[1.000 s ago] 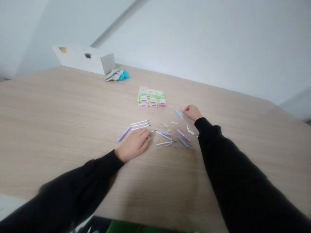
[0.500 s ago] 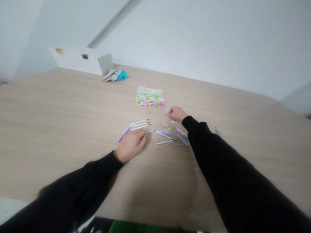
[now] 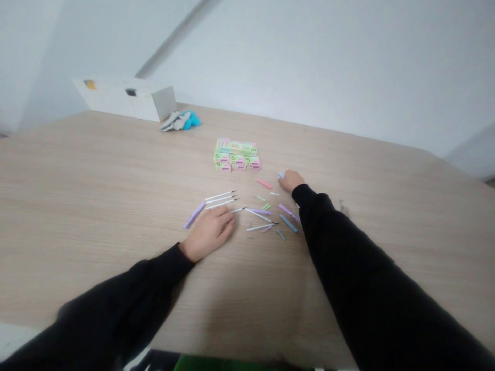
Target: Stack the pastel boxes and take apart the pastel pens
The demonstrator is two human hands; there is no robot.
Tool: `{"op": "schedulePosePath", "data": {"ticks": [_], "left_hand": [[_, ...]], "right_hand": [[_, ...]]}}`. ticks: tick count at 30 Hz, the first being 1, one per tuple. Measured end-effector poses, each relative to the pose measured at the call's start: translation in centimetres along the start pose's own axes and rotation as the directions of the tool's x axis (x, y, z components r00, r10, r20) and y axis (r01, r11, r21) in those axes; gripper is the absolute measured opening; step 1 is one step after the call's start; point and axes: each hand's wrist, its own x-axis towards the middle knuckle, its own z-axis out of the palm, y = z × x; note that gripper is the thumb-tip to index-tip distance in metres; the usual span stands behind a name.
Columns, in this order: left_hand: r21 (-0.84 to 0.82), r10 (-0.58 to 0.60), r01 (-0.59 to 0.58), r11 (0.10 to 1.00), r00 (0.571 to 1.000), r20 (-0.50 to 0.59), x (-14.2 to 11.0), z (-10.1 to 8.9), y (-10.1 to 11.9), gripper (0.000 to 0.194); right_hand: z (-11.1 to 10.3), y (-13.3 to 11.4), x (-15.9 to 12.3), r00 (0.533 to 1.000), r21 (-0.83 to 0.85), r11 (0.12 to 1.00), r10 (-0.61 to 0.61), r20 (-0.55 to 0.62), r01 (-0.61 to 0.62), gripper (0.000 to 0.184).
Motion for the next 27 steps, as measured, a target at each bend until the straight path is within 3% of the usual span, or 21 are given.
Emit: {"op": "schedulePosePath", "data": {"ticks": [3, 7, 11, 13, 15, 18, 22, 24, 27], "left_hand": [[-0.005, 0.013, -0.013, 1.0, 1.0, 0.01, 0.0, -0.1, 0.0, 0.032], [-0.072, 0.015, -0.015, 0.997, 1.0, -0.008, 0.0, 0.0, 0.0, 0.032], [-0.327, -0.065, 0.056, 0.943, 0.998, -0.015, -0.1, 0.0, 0.5, 0.027], [-0.53, -0.167, 0.156, 0.834, 0.986, 0.027, -0.1, 0.1, 1.1, 0.031], [-0.719, -0.231, 0.24, 0.653, 0.966, 0.112, -0.1, 0.3, 2.0, 0.041], [-0.865, -0.213, 0.298, 0.404, 0.95, 0.228, -0.2, 1.4, 3.3, 0.047], [-0.925, -0.24, 0.307, 0.224, 0.937, 0.253, -0.5, 3.0, 4.3, 0.046], [-0.924, -0.27, 0.316, 0.217, 0.929, 0.254, -0.6, 3.1, 4.2, 0.044], [-0.902, -0.255, 0.334, 0.274, 0.929, 0.267, -0.5, 2.1, 4.0, 0.044]], "right_hand": [[-0.3, 0.0, -0.4, 1.0, 0.036, 0.999, 0.0, -0.016, 0.001, 0.03], [-2.6, -0.5, -2.0, 0.994, 0.121, 0.989, -0.081, -0.074, 0.089, 0.027], [-4.2, -1.5, -6.7, 0.964, 0.296, 0.918, -0.243, -0.108, 0.264, 0.022], [-3.9, -2.2, -10.4, 0.919, 0.55, 0.746, -0.378, -0.114, 0.376, 0.02], [-2.9, -3.1, -14.4, 0.892, 0.729, 0.571, -0.436, -0.121, 0.378, 0.025], [-1.0, -4.6, -19.3, 0.875, 0.786, 0.473, -0.452, -0.171, 0.398, 0.018], [0.1, -5.0, -21.4, 0.832, 0.695, 0.516, -0.51, -0.22, 0.5, 0.01], [-0.1, -3.6, -20.8, 0.842, 0.624, 0.587, -0.484, -0.24, 0.516, 0.006], [-0.5, -0.3, -19.0, 0.899, 0.49, 0.755, -0.332, -0.287, 0.435, 0.008]]}}
